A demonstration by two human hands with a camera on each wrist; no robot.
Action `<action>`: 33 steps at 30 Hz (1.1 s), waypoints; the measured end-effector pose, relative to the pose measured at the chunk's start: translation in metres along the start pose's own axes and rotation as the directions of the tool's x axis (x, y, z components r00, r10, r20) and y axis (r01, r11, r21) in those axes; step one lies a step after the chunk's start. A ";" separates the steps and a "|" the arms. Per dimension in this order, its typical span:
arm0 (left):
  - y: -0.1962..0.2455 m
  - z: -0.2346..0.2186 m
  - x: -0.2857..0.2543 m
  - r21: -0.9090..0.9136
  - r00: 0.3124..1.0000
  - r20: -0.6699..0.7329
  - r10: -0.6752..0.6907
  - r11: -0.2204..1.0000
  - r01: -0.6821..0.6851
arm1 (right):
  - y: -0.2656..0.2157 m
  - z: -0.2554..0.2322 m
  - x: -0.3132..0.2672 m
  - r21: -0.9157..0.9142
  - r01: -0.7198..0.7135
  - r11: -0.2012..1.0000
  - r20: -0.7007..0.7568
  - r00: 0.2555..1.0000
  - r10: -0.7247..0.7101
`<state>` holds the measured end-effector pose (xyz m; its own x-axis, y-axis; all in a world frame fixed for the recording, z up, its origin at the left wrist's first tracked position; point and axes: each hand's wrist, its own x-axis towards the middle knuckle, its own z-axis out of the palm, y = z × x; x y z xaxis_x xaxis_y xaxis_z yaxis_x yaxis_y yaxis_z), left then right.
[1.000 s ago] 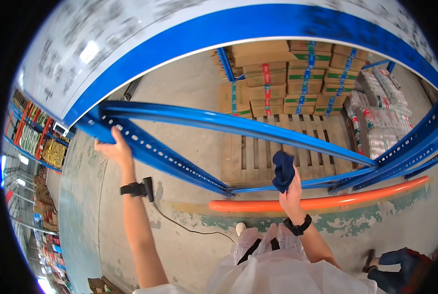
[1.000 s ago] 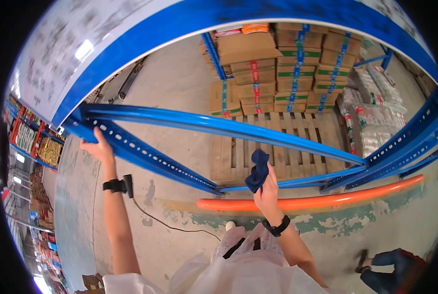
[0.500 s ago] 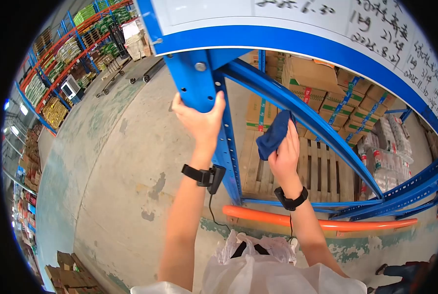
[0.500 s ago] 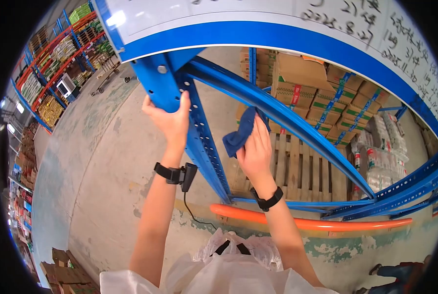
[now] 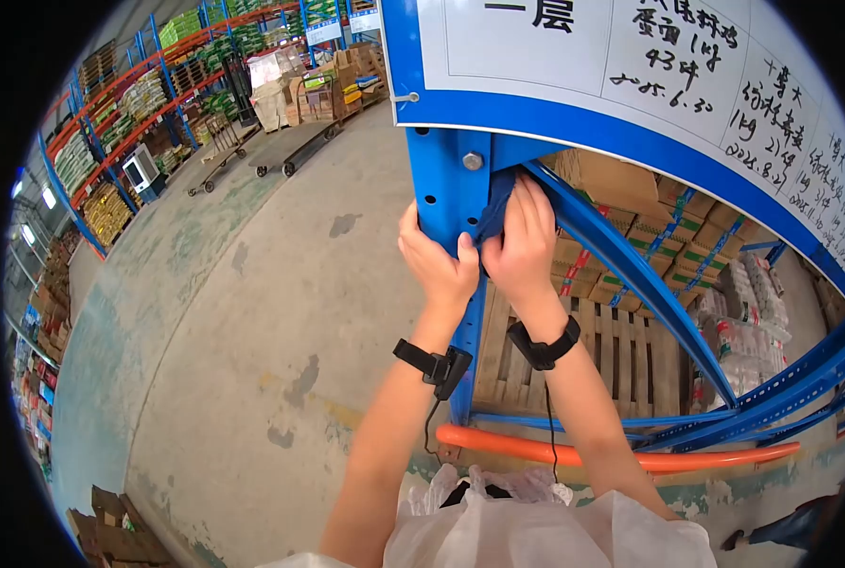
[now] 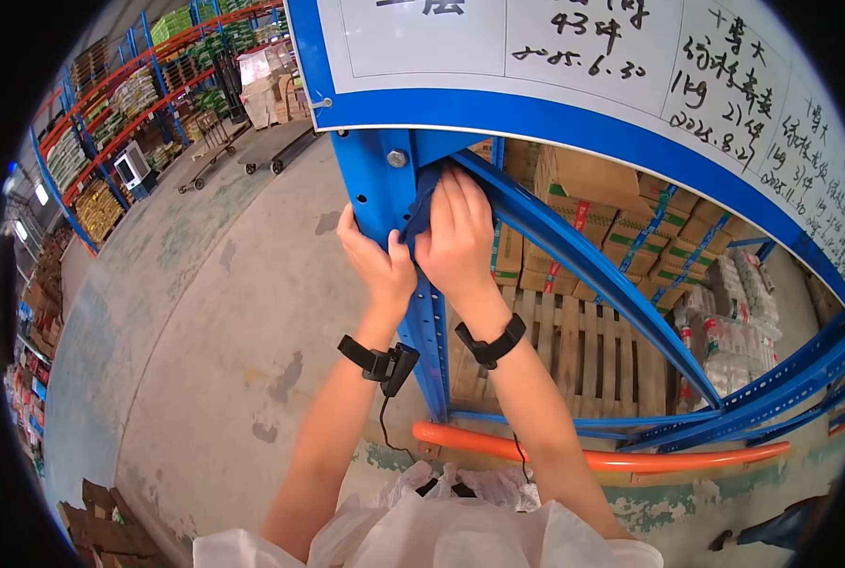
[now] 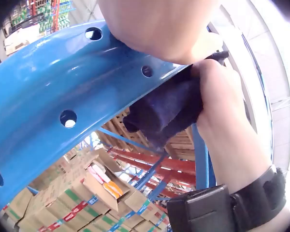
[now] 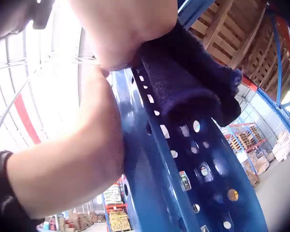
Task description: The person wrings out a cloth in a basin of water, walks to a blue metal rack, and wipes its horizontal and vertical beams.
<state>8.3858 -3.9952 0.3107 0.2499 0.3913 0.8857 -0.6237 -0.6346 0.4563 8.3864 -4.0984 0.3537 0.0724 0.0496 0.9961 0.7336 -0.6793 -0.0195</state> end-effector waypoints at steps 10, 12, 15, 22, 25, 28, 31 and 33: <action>0.000 0.004 -0.003 -0.046 0.999 -0.027 -0.040 0.998 0.039 | 0.012 -0.006 0.006 -0.019 -0.002 1.000 0.064 0.998 0.004; -0.002 0.005 -0.004 -0.048 0.999 -0.024 -0.046 0.998 0.045 | 0.010 -0.005 0.008 -0.017 -0.044 0.999 0.048 0.998 0.045; -0.006 0.006 -0.004 -0.077 0.999 -0.032 -0.039 0.996 0.037 | 0.011 -0.006 0.010 0.010 -0.025 1.000 0.014 1.000 0.025; -0.003 0.003 -0.004 -0.061 0.999 0.047 -0.023 0.998 0.026 | 0.017 -0.010 0.008 -0.009 0.004 1.000 -0.054 0.999 -0.004; -0.003 0.003 -0.005 -0.057 0.998 0.046 -0.032 0.998 0.034 | 0.022 -0.016 0.000 -0.026 -0.020 0.999 -0.088 0.996 0.018; 0.001 0.003 -0.003 -0.074 0.999 0.041 -0.034 0.997 0.037 | 0.030 -0.036 -0.016 -0.073 -0.062 0.995 -0.095 0.994 0.055; -0.001 0.003 -0.005 -0.088 0.998 0.031 -0.054 0.995 0.056 | 0.044 -0.061 -0.036 -0.089 -0.103 0.991 -0.074 0.993 0.097; -0.003 0.005 -0.005 -0.101 0.998 0.008 -0.059 0.993 0.059 | 0.056 -0.080 -0.054 -0.085 -0.134 0.987 -0.043 0.990 0.131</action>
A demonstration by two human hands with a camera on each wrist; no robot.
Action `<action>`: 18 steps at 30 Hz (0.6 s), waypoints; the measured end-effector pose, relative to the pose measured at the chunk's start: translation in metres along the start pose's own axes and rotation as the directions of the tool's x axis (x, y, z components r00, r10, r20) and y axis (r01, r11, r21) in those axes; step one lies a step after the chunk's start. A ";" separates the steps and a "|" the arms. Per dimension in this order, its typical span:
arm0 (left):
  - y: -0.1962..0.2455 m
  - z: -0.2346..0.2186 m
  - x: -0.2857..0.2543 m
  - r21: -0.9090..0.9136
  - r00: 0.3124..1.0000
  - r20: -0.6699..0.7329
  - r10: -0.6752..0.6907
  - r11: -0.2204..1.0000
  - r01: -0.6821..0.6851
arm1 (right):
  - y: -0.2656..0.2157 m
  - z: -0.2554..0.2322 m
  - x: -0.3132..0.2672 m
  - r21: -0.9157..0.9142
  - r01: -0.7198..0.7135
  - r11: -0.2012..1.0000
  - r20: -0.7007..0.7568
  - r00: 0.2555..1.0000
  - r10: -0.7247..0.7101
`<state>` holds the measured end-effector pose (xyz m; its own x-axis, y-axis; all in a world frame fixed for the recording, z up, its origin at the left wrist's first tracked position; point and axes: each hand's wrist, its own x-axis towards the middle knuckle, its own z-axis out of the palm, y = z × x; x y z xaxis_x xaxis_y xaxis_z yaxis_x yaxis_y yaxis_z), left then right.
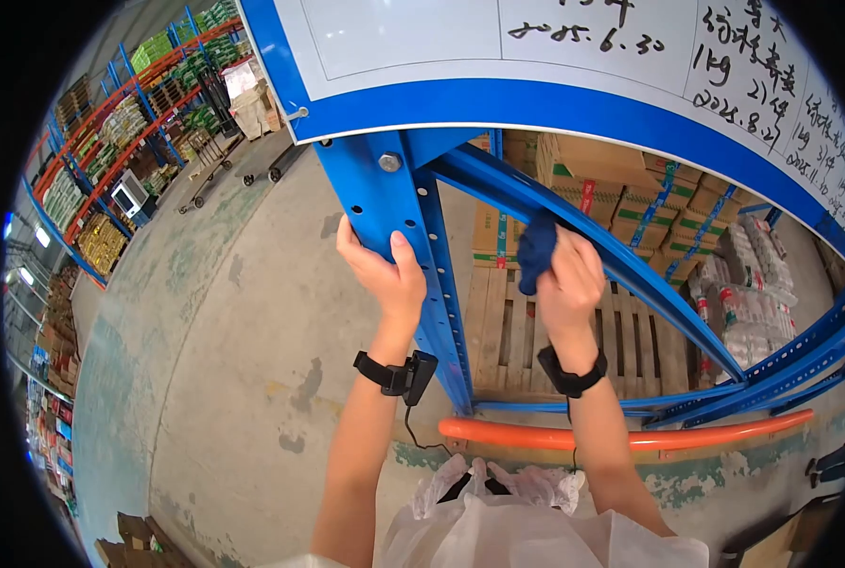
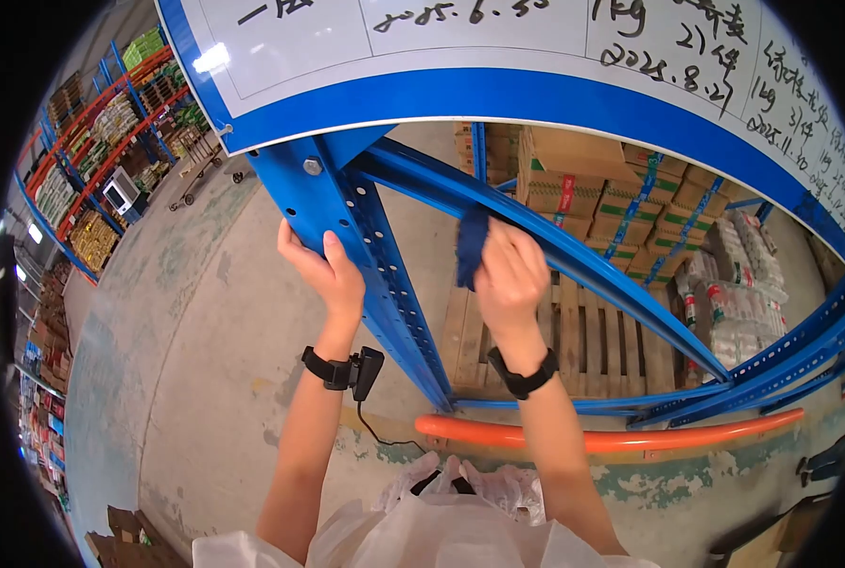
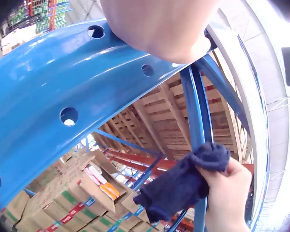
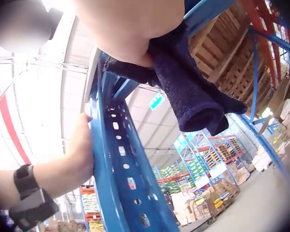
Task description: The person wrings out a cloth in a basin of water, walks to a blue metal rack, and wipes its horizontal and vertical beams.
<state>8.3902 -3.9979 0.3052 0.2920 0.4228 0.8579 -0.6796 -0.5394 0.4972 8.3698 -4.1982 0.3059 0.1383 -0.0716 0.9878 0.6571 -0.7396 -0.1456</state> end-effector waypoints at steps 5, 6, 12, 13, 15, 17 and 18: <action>0.007 0.000 0.002 -0.011 1.000 0.027 -0.004 1.000 0.004 | 0.034 -0.052 -0.032 -0.094 -0.035 0.995 0.034 0.999 0.038; 0.008 0.000 0.002 -0.009 1.000 0.023 -0.006 1.000 0.006 | 0.039 -0.062 -0.037 -0.118 -0.049 0.992 0.048 0.997 0.055; 0.005 0.000 0.001 -0.035 1.000 0.006 -0.021 0.999 0.021 | 0.071 -0.124 -0.073 -0.299 -0.225 0.927 0.128 0.954 0.273; 0.004 0.001 0.001 -0.036 1.000 -0.008 -0.024 0.999 0.023 | 0.074 -0.129 -0.077 -0.396 -0.163 0.904 0.157 0.958 0.242; 0.004 0.003 0.001 -0.030 0.999 -0.012 -0.035 0.999 0.035 | 0.070 -0.125 -0.077 -0.460 -0.169 0.872 0.141 0.955 0.260; 0.007 0.002 0.000 -0.020 0.999 -0.001 -0.035 0.999 0.035 | 0.059 -0.118 -0.074 -0.509 -0.178 0.842 0.138 0.949 0.284; 0.008 0.003 -0.001 -0.015 1.000 0.007 -0.028 0.999 0.028 | 0.055 -0.114 -0.073 -0.525 -0.179 0.832 0.142 0.945 0.293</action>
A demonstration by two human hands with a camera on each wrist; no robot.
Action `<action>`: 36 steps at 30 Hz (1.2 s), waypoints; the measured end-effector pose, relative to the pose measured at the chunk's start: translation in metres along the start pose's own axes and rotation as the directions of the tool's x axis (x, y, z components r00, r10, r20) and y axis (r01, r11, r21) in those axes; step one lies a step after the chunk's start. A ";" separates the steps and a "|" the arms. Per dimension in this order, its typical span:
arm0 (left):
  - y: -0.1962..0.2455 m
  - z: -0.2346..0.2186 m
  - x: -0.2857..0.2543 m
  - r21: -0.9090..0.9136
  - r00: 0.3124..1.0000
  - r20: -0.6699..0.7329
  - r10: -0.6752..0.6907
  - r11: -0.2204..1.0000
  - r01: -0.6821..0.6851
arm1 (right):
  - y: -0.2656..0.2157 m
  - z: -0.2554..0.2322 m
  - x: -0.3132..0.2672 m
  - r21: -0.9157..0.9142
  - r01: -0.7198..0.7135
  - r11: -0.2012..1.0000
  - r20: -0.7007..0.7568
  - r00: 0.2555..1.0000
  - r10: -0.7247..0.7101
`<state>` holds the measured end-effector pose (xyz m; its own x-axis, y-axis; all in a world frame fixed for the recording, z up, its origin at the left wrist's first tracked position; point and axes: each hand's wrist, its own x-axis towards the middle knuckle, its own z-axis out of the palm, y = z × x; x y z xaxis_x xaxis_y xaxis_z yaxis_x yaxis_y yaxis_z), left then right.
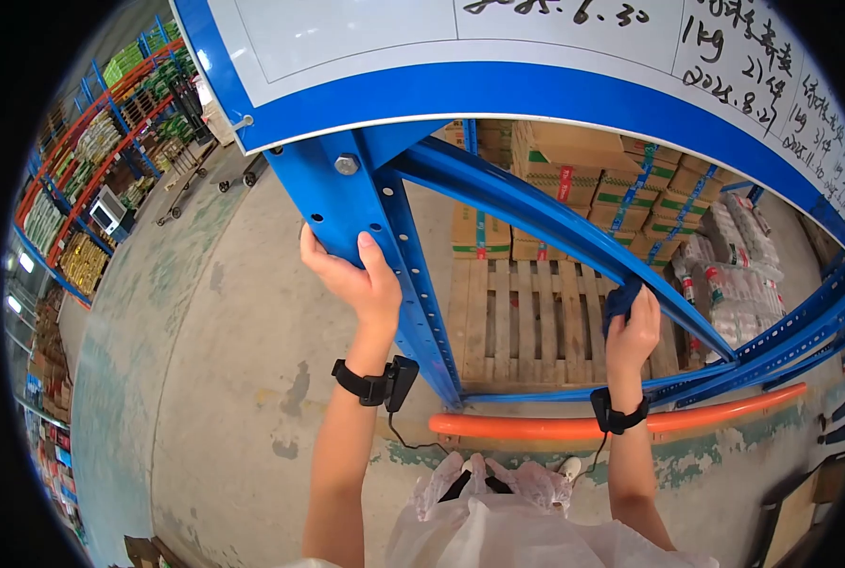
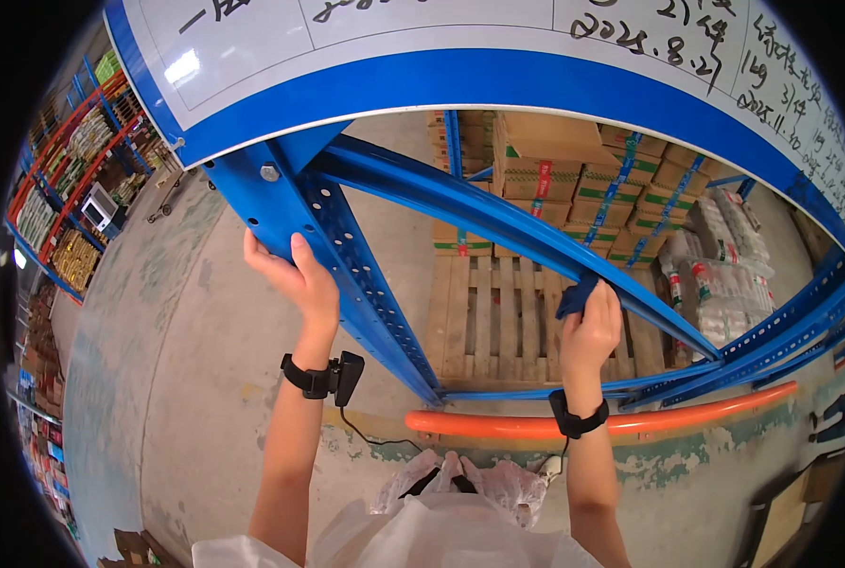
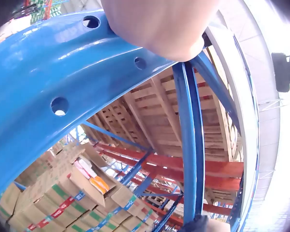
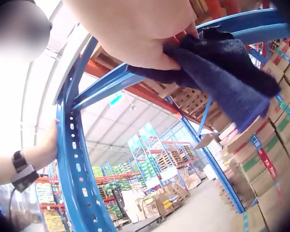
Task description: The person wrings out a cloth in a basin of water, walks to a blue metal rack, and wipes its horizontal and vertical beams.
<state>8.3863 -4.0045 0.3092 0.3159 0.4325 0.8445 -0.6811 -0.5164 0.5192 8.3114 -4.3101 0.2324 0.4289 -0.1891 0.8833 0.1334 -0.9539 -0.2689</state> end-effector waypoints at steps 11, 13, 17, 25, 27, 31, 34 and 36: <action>0.001 0.000 -0.001 0.016 1.000 0.019 -0.002 1.000 0.002 | -0.175 0.050 0.081 0.272 0.252 0.929 -0.227 0.955 -0.193; -0.003 0.000 -0.001 0.029 1.000 0.009 0.006 1.000 -0.006 | -0.201 0.061 0.095 0.357 0.271 0.894 -0.266 0.947 -0.181; -0.003 -0.002 -0.001 0.085 0.999 0.039 0.010 0.996 -0.013 | -0.234 0.060 0.112 0.444 0.263 0.857 -0.272 0.951 -0.151; -0.002 -0.001 -0.001 0.016 1.000 0.028 0.013 1.000 -0.013 | -0.197 0.056 0.101 0.385 0.331 0.862 -0.244 0.937 -0.251; 0.001 -0.002 -0.001 0.003 0.999 0.036 -0.003 1.000 0.003 | -0.159 0.056 0.084 0.329 0.355 0.875 -0.217 0.930 -0.296; 0.003 -0.002 0.000 -0.005 1.000 0.025 -0.007 1.000 0.007 | -0.071 0.025 0.040 0.229 0.209 0.951 -0.074 0.978 -0.197; 0.002 -0.002 -0.001 -0.027 0.999 0.037 -0.009 1.000 0.010 | -0.004 0.011 0.005 0.153 0.077 0.985 -0.037 0.997 -0.072; 0.001 -0.003 -0.003 -0.015 0.999 0.041 -0.024 1.000 0.025 | 0.033 0.001 -0.012 0.100 0.022 0.995 -0.003 1.000 -0.022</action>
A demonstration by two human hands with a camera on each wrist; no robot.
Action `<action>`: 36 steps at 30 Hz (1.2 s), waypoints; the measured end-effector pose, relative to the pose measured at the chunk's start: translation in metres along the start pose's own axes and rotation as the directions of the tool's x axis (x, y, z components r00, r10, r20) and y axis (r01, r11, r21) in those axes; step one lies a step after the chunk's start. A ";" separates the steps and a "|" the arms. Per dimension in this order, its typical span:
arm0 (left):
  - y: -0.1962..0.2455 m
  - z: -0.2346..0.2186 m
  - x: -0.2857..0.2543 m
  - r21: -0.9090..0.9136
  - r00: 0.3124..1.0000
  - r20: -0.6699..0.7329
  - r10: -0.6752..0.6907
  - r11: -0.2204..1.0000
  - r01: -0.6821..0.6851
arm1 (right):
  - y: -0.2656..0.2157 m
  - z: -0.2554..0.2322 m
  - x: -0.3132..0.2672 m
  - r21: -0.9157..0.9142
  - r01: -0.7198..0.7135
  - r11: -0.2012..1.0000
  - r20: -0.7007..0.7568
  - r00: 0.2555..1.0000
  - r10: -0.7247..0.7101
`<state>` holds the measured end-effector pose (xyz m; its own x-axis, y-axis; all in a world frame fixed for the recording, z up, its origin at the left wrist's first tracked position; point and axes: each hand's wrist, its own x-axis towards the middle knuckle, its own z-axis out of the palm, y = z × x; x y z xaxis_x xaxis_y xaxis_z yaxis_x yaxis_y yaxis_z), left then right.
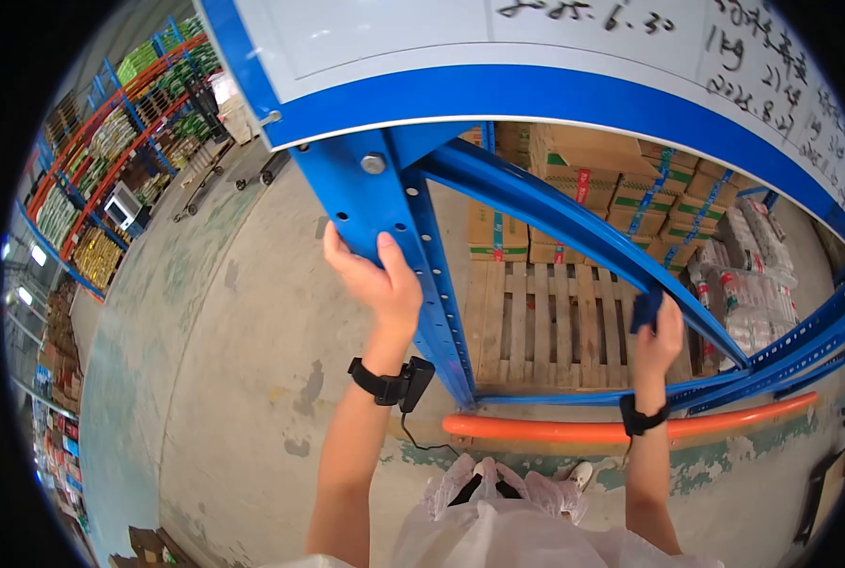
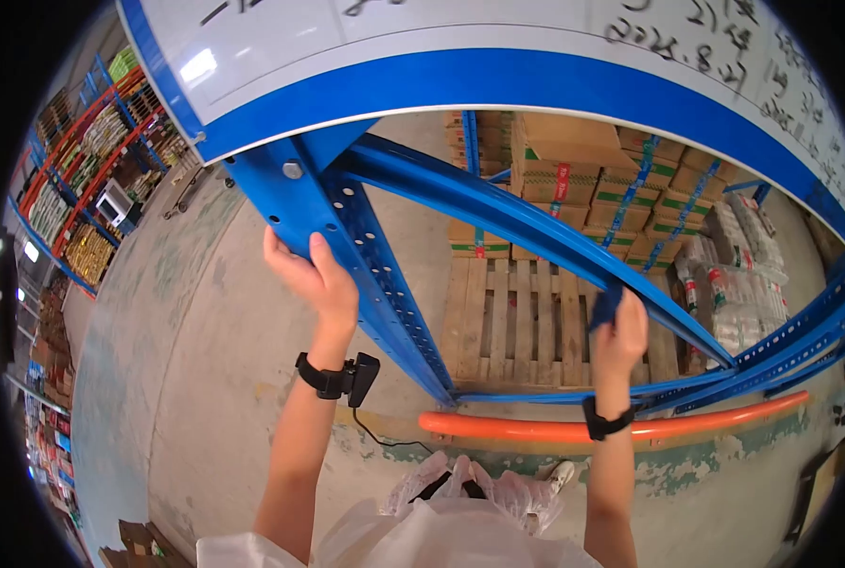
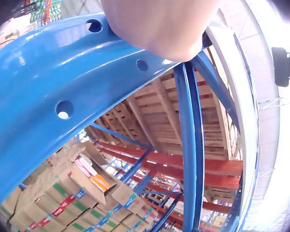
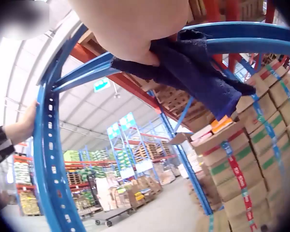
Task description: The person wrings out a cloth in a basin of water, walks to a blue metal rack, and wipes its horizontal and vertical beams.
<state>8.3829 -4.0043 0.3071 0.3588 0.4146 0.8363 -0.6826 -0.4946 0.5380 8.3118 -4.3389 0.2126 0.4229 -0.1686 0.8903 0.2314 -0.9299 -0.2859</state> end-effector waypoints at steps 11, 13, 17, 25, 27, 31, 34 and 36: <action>0.013 -0.029 0.012 0.058 0.974 0.167 -0.151 0.988 0.144 | -0.006 0.029 0.005 -0.051 0.155 0.987 0.114 0.982 -0.148; 0.013 -0.038 0.006 0.108 0.991 0.133 -0.006 0.994 -0.009 | -0.048 0.056 0.039 -0.105 0.206 0.973 0.121 0.974 -0.193; -0.003 -0.068 -0.028 0.222 0.911 0.301 -0.281 0.950 0.219 | -0.206 0.034 0.095 -0.061 0.456 0.888 -0.178 0.871 -0.459; 0.019 -0.138 -0.085 0.426 0.802 0.424 -0.420 0.874 0.232 | -0.277 0.052 0.121 0.006 0.533 0.846 -0.295 0.809 -0.508; 0.020 -0.142 -0.095 0.450 0.820 0.414 -0.395 0.872 0.192 | -0.286 0.055 0.125 0.038 0.562 0.826 -0.328 0.788 -0.521; 0.032 -0.147 -0.099 0.483 0.779 0.478 -0.406 0.862 0.154 | -0.288 0.055 0.126 0.089 0.545 0.834 -0.345 0.802 -0.487; 0.037 -0.148 -0.102 0.502 0.762 0.523 -0.383 0.860 0.087 | -0.290 0.048 0.127 0.130 0.549 0.826 -0.357 0.803 -0.478; 0.040 -0.146 -0.103 0.503 0.770 0.532 -0.353 0.863 0.048 | -0.290 0.039 0.128 0.121 0.569 0.813 -0.339 0.794 -0.505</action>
<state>8.2258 -3.9554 0.2275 0.8556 0.0874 0.5102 -0.2515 -0.7913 0.5573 8.3329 -4.0786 0.3957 -0.0781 0.2253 0.9711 0.5346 -0.8128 0.2316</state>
